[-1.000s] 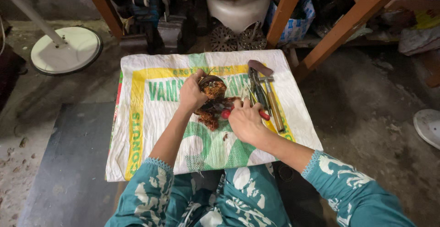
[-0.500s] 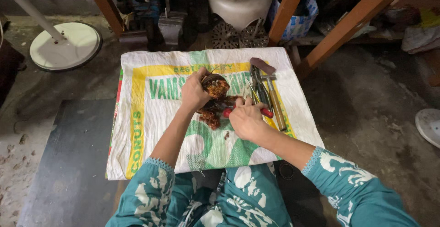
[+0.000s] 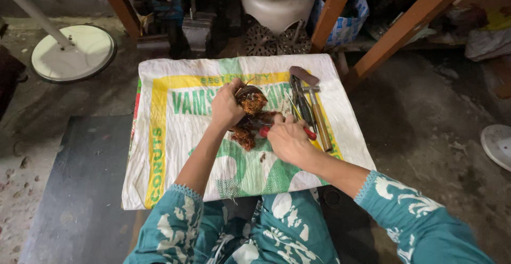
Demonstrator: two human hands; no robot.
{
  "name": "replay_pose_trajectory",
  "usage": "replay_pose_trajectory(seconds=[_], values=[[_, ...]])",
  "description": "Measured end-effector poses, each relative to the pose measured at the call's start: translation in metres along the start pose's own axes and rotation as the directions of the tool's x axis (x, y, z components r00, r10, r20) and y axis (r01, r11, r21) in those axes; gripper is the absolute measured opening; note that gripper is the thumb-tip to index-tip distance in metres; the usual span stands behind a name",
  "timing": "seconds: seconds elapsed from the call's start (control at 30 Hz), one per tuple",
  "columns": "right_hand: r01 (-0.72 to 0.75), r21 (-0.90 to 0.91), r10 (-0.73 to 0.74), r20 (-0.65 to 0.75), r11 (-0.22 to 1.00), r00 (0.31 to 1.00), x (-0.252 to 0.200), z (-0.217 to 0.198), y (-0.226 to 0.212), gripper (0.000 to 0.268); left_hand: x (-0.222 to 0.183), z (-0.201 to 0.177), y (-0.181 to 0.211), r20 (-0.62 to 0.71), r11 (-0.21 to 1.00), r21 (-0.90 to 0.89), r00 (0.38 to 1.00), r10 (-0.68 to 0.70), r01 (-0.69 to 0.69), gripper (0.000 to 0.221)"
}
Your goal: The person untangles and pulls copper wires from a motor stator using pliers and a screwdriver while seated at a work surface.
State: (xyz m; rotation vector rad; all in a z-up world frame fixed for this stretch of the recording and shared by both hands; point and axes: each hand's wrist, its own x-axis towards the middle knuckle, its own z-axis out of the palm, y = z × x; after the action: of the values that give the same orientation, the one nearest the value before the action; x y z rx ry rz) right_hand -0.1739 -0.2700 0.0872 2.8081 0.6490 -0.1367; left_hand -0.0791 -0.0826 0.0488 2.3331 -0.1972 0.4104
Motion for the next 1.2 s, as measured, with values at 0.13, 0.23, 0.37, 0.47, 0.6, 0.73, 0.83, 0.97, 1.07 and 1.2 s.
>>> replay_pose_trajectory(seconds=[0.13, 0.23, 0.37, 0.47, 0.6, 0.73, 0.83, 0.97, 1.07, 1.2], values=[[0.022, 0.097, -0.023, 0.002, 0.995, 1.0, -0.003, 0.006, 0.01, 0.021, 0.004, -0.003, -0.003, 0.007, 0.998, -0.06, 1.0, 0.009, -0.009, 0.046], [0.054, 0.149, -0.042, -0.087, 0.987, 0.995, -0.007, 0.017, 0.015, 0.022, 0.006, -0.008, -0.005, 0.052, 0.991, -0.13, 0.999, -0.001, 0.008, 0.043], [0.059, 0.138, -0.052, -0.055, 0.989, 0.997, -0.003, 0.033, 0.021, 0.022, 0.012, -0.013, -0.014, 0.124, 0.96, -0.278, 0.992, -0.004, 0.039, 0.045], [0.075, 0.151, -0.058, -0.113, 0.986, 0.992, -0.001, 0.049, 0.021, 0.019, 0.018, -0.009, -0.027, 0.216, 0.918, -0.379, 0.976, -0.031, 0.113, 0.041], [0.092, 0.217, -0.053, -0.179, 0.972, 0.982, 0.006, 0.067, 0.022, 0.021, 0.029, 0.0, -0.051, 0.276, 0.824, -0.54, 0.961, -0.021, 0.173, 0.037], [0.117, 0.174, -0.065, -0.283, 0.978, 0.957, 0.013, 0.077, 0.021, 0.02, 0.034, 0.001, -0.079, 0.232, 0.788, -0.604, 0.972, 0.031, 0.119, 0.047], [0.134, 0.168, -0.067, -0.357, 0.977, 0.932, 0.012, 0.083, 0.022, 0.021, 0.033, 0.007, -0.087, 0.245, 0.749, -0.634, 0.969, -0.04, 0.191, 0.047], [0.12, 0.183, -0.024, -0.456, 0.976, 0.89, 0.0, 0.083, 0.024, 0.022, 0.034, 0.011, -0.087, 0.195, 0.799, -0.579, 0.979, -0.059, 0.164, 0.047], [0.061, 0.274, 0.062, -0.417, 0.96, 0.907, -0.018, 0.087, 0.028, 0.022, 0.029, 0.015, -0.083, 0.141, 0.843, -0.526, 0.989, -0.043, 0.111, 0.049], [-0.094, 0.44, 0.251, -0.314, 0.893, 0.916, -0.026, 0.088, 0.032, 0.02, 0.02, 0.009, -0.079, 0.013, 0.904, -0.424, 0.999, -0.05, 0.051, 0.046]])
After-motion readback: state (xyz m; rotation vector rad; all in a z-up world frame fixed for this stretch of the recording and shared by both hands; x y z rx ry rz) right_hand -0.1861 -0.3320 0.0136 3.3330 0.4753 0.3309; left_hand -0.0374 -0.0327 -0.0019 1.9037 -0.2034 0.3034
